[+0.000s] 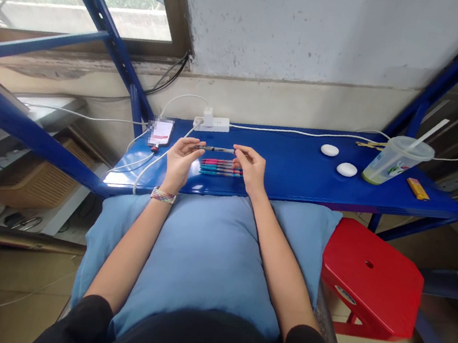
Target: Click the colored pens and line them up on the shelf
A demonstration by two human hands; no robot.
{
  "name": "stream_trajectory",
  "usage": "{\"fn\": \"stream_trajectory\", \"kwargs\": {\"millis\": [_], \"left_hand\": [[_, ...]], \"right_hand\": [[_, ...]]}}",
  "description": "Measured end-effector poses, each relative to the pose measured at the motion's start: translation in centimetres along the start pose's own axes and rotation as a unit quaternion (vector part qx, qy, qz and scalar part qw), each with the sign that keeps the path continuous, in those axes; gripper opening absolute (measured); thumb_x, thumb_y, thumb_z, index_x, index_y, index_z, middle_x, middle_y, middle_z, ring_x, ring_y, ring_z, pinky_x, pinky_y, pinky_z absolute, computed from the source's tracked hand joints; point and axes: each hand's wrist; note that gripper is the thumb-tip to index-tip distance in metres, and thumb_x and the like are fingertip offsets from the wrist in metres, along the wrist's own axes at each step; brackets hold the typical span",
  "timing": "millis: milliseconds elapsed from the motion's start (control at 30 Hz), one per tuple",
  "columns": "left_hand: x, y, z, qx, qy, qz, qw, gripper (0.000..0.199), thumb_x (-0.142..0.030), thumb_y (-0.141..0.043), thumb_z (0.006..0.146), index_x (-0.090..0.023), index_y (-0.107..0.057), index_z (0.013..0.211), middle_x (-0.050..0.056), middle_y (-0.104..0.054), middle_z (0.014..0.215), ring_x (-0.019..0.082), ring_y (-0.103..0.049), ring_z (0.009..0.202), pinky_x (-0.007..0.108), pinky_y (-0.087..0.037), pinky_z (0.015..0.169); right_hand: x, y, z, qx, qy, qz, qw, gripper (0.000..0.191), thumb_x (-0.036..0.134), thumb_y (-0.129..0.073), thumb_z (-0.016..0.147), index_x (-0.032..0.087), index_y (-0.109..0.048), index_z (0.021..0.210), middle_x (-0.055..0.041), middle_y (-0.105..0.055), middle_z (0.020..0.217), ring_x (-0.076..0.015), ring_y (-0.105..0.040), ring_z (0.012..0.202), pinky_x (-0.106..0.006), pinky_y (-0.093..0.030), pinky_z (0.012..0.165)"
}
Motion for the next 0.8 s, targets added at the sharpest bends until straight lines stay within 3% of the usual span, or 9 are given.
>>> {"fn": "stream_trajectory", "kwargs": {"millis": [100,200,367,467,667,767,800], "left_hand": [[0.2,0.4,0.7,0.022,-0.009,0.058,0.998,0.028,-0.023,-0.089,0.082,-0.021,-0.076,0.107,0.010,-0.084,0.112,0.024,-0.081,0.108,0.043,-0.064,0.103],[0.7,0.7,1.8,0.039,-0.017,0.141,0.989,0.017,-0.022,-0.083,0.086,-0.021,-0.080,0.103,0.009,-0.084,0.105,0.024,-0.080,0.100,0.044,-0.064,0.100],[1.9,0.9,3.3,0.081,-0.038,0.266,0.960,0.015,-0.014,-0.077,0.084,-0.025,-0.085,0.091,0.006,-0.084,0.093,0.026,-0.077,0.091,0.047,-0.062,0.101],[2.6,0.9,3.5,0.097,-0.039,0.304,0.947,0.019,-0.010,-0.077,0.081,-0.026,-0.085,0.085,0.006,-0.084,0.091,0.029,-0.076,0.092,0.050,-0.059,0.106],[3.1,1.4,3.2,0.118,-0.033,0.298,0.947,0.016,-0.015,-0.076,0.082,-0.027,-0.086,0.085,0.005,-0.084,0.087,0.028,-0.077,0.086,0.045,-0.062,0.099],[3.2,1.5,3.1,0.123,-0.020,0.303,0.945,0.016,-0.016,-0.075,0.082,-0.027,-0.086,0.086,0.005,-0.085,0.089,0.028,-0.077,0.086,0.044,-0.062,0.097],[3.2,1.5,3.1,0.125,-0.017,0.305,0.944,0.017,-0.015,-0.074,0.082,-0.027,-0.086,0.086,0.005,-0.085,0.089,0.028,-0.077,0.087,0.044,-0.062,0.096]], "right_hand": [[-0.2,0.5,1.1,-0.012,0.074,-0.158,0.985,0.021,0.043,-0.079,0.090,0.026,-0.084,0.101,-0.0061,-0.081,0.102,-0.0250,-0.074,0.093,-0.041,-0.065,0.089],[-0.1,1.0,2.4,0.020,0.111,-0.299,0.947,0.016,0.033,-0.072,0.094,0.024,-0.084,0.098,-0.0085,-0.083,0.107,-0.0282,-0.076,0.102,-0.045,-0.060,0.100],[-0.7,1.5,3.4,0.073,0.105,-0.461,0.878,0.020,0.022,-0.065,0.099,0.023,-0.086,0.102,-0.0097,-0.085,0.105,-0.0307,-0.075,0.104,-0.047,-0.056,0.104],[-1.1,1.7,3.5,0.081,0.093,-0.494,0.861,0.024,0.018,-0.063,0.100,0.022,-0.086,0.104,-0.0108,-0.085,0.109,-0.0315,-0.073,0.109,-0.048,-0.054,0.108],[-0.7,0.9,2.9,0.068,0.088,-0.484,0.868,0.025,0.014,-0.062,0.098,0.020,-0.086,0.104,-0.0132,-0.084,0.114,-0.0338,-0.074,0.113,-0.052,-0.052,0.113],[3.0,-0.4,0.8,0.080,0.090,-0.410,0.904,0.021,0.017,-0.066,0.097,0.021,-0.086,0.102,-0.0117,-0.084,0.111,-0.0321,-0.075,0.108,-0.050,-0.056,0.109],[5.1,-1.0,-0.5,0.132,0.077,-0.359,0.921,0.018,0.022,-0.069,0.098,0.023,-0.086,0.101,-0.0096,-0.084,0.107,-0.0302,-0.076,0.102,-0.047,-0.060,0.103]]}}
Point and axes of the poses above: each hand's wrist, its own z-axis towards the middle knuckle, its own y-axis out of the back of the hand, x = y × z
